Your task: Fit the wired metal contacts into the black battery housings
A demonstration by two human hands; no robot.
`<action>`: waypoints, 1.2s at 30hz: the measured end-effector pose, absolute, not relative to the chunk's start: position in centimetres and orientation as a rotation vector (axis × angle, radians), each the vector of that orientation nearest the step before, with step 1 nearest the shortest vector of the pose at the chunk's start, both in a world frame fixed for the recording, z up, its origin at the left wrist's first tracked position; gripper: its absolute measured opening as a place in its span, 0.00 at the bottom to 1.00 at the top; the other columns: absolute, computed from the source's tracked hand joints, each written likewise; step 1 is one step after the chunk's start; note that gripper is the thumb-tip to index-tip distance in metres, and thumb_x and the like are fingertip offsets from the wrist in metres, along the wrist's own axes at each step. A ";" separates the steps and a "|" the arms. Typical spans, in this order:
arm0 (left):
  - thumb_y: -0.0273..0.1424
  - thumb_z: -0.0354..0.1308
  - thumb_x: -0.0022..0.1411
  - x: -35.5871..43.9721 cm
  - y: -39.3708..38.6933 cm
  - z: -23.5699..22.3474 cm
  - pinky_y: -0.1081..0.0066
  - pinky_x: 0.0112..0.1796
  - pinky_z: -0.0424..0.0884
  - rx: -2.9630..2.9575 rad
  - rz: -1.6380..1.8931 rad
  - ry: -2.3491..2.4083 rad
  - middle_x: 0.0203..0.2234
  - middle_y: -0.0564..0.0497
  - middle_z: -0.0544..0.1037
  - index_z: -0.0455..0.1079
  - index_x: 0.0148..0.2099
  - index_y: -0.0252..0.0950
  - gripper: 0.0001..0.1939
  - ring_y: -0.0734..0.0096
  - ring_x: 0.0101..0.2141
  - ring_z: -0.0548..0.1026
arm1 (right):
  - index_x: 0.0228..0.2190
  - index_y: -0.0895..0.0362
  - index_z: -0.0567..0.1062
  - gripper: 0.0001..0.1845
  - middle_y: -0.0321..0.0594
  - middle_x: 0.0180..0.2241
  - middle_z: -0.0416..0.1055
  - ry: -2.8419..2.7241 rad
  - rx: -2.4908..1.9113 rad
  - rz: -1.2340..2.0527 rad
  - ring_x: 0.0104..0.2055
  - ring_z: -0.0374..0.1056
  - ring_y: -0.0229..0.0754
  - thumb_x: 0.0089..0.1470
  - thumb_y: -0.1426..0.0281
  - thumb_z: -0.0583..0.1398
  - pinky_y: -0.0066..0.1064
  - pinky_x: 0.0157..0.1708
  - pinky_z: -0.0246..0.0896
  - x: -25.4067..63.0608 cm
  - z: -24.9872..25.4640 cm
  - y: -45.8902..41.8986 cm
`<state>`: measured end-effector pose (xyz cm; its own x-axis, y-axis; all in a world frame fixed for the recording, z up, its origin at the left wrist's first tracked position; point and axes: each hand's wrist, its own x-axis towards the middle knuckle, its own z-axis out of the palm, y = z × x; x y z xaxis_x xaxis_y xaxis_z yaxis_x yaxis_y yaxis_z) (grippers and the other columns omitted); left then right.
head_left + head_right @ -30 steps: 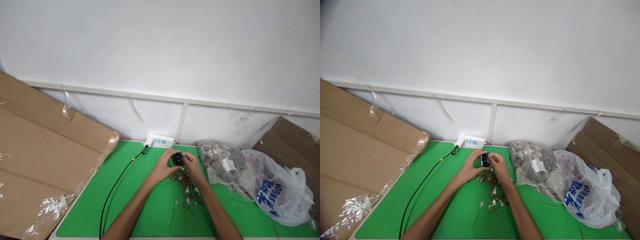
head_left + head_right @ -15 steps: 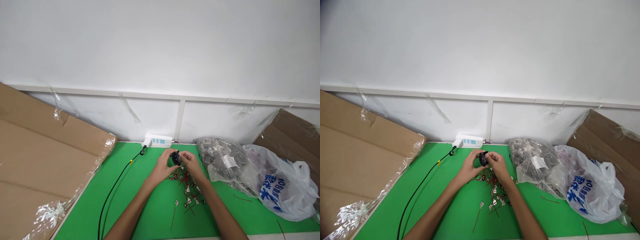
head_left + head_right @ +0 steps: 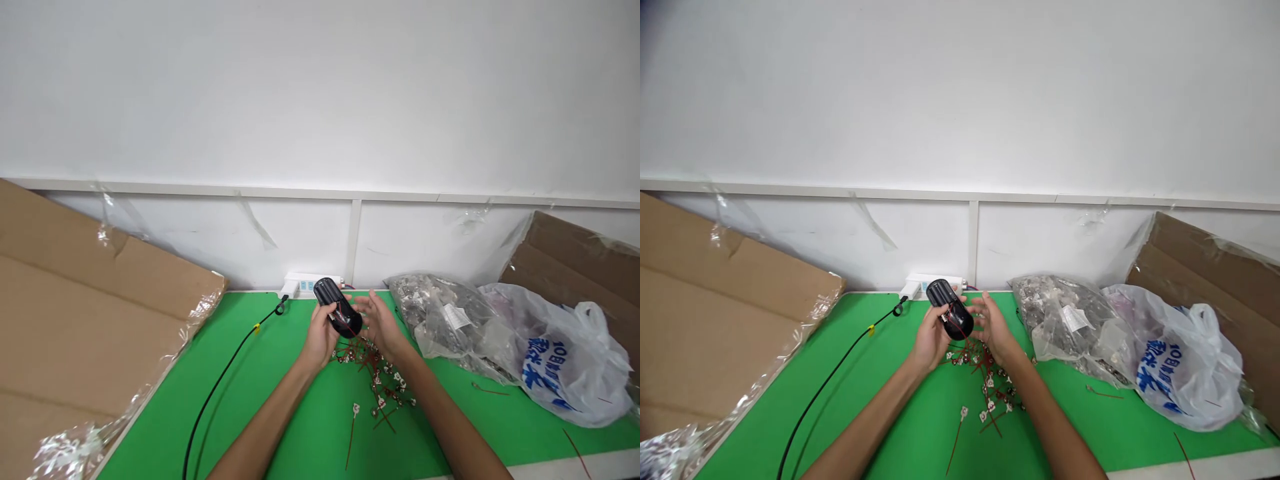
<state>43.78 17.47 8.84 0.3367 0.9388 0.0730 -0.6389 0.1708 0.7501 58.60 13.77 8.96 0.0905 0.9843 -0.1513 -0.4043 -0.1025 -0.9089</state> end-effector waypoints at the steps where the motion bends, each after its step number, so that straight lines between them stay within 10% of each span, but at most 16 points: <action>1: 0.38 0.67 0.60 43.7 17.4 8.9 0.60 0.46 0.78 0.791 1.188 0.447 0.51 0.42 0.81 0.69 0.64 0.36 0.31 0.52 0.48 0.81 | 0.46 0.52 0.76 0.32 0.44 0.44 0.78 -0.723 -1.023 1.529 0.38 0.76 0.44 0.62 0.39 0.52 0.35 0.35 0.72 57.9 9.1 13.4; 12: 0.38 0.69 0.59 43.1 18.5 8.4 0.58 0.55 0.73 1.256 1.114 0.509 0.59 0.41 0.77 0.74 0.60 0.34 0.29 0.48 0.60 0.73 | 0.52 0.51 0.74 0.30 0.40 0.33 0.79 -0.734 -0.948 1.639 0.24 0.73 0.39 0.64 0.42 0.56 0.25 0.18 0.59 56.6 8.7 13.2; 36: 0.42 0.68 0.60 42.1 18.7 9.0 0.55 0.57 0.73 1.599 1.209 0.635 0.53 0.40 0.80 0.72 0.59 0.33 0.29 0.52 0.54 0.78 | 0.48 0.52 0.76 0.28 0.36 0.27 0.75 -0.656 -0.824 1.653 0.23 0.71 0.39 0.62 0.42 0.59 0.25 0.17 0.56 55.3 7.7 13.4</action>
<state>42.12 18.70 8.95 0.3641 0.8416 0.3989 -0.1492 -0.3701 0.9169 55.26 13.42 7.68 -0.1358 0.9743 -0.1799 -0.5863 -0.2254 -0.7781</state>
